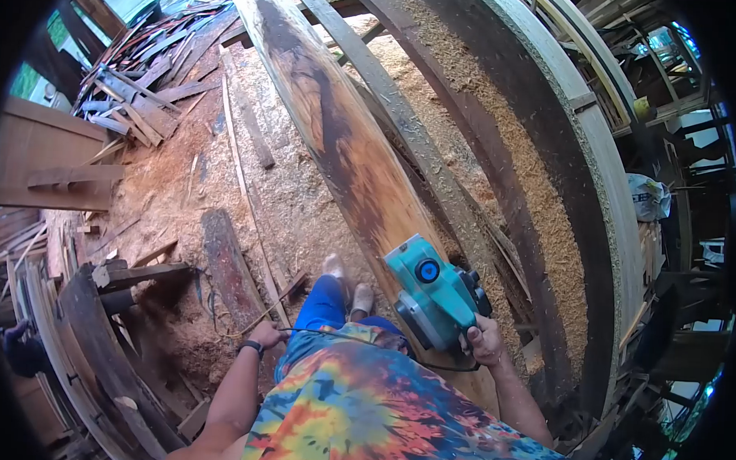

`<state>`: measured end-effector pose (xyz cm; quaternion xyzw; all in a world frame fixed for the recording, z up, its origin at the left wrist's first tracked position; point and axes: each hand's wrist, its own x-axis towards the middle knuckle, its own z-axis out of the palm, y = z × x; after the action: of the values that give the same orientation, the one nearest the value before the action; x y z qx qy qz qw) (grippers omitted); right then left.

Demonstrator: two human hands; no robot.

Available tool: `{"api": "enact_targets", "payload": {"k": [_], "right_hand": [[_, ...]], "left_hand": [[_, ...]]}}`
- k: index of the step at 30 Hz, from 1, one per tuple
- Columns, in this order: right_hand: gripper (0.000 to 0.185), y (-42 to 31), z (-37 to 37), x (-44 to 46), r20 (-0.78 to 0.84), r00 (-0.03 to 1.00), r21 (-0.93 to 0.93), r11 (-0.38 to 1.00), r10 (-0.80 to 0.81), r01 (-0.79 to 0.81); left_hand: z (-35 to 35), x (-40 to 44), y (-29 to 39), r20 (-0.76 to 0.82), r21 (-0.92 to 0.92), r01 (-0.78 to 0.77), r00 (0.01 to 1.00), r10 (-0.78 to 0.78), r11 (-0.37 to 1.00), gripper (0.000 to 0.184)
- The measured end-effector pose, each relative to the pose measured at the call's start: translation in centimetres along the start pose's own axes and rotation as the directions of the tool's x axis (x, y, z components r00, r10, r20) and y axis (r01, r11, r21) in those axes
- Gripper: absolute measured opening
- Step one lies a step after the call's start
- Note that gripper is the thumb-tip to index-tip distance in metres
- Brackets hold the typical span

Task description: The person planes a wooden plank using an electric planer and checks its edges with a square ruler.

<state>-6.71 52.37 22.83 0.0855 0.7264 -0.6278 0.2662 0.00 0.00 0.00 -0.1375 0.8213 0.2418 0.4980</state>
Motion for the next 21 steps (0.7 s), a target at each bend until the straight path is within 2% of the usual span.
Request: {"api": "enact_targets", "payload": {"k": [2, 5, 9, 12, 15, 16, 17, 18, 19, 20, 21], "right_hand": [[0.063, 0.1, 0.6, 0.6, -0.007, 1.0, -0.025, 0.999, -0.028, 0.028], [0.06, -1.1, 0.3, 2.3, -0.001, 1.0, -0.028, 1.0, -0.014, 0.014], [0.06, -4.7, 1.8, 9.1, 0.026, 0.998, -0.044, 0.998, -0.053, 0.054], [0.059, -8.5, 4.0, 15.3, 0.026, 0.997, -0.056, 0.995, -0.079, 0.08], [0.058, -12.7, 6.3, 22.0, 0.055, 0.991, -0.081, 0.988, -0.124, 0.129], [0.057, -14.1, 7.2, 24.4, 0.045, 0.989, -0.11, 0.984, -0.138, 0.142], [0.056, -15.6, 8.0, 26.6, 0.023, 0.988, -0.138, 0.978, -0.153, 0.154], [0.056, -17.2, 9.0, 28.6, 0.018, 0.99, -0.139, 0.98, -0.139, 0.14], [0.055, -18.8, 9.8, 30.8, 0.003, 0.992, -0.141, 0.982, -0.125, 0.124], [0.053, -19.8, 10.5, 33.4, 0.003, 0.991, -0.189, 0.973, -0.132, 0.13], [0.05, -20.8, 11.4, 36.3, 0.039, 0.99, -0.192, 0.971, -0.135, 0.14]], "left_hand": [[-2.6, 0.2, 2.1, 0.001, 0.015, -0.052, 0.999, 0.052, 0.999, 0.064], [-3.0, -0.4, 4.7, 0.034, -0.017, -0.03, 0.999, 0.031, 0.999, 0.066], [-3.8, 2.2, 3.5, 0.027, 0.051, -0.093, 0.995, 0.092, 0.994, 0.061], [-3.6, 4.4, 0.6, 0.032, -0.085, -0.058, 0.998, 0.061, 0.995, 0.052], [-6.8, 3.0, 1.9, 0.078, -0.197, 0.083, 0.995, -0.068, 0.977, 0.048], [-7.5, 3.3, 1.5, 0.046, -0.204, 0.079, 0.996, -0.071, 0.976, 0.048], [-7.7, 3.5, 0.6, 0.015, -0.203, 0.066, 0.998, -0.064, 0.977, 0.048], [-5.1, 8.1, -5.7, -0.036, -0.039, -0.189, 0.982, 0.188, 0.981, 0.048], [-4.5, 9.9, -8.1, -0.058, -0.106, -0.236, 0.971, 0.231, 0.966, 0.045], [-4.1, 11.3, -9.7, 0.041, -0.573, 0.018, 0.999, 0.006, 0.819, 0.041], [-5.3, 10.4, -8.7, 0.018, -0.558, 0.022, 1.0, -0.014, 0.829, 0.036]]}}
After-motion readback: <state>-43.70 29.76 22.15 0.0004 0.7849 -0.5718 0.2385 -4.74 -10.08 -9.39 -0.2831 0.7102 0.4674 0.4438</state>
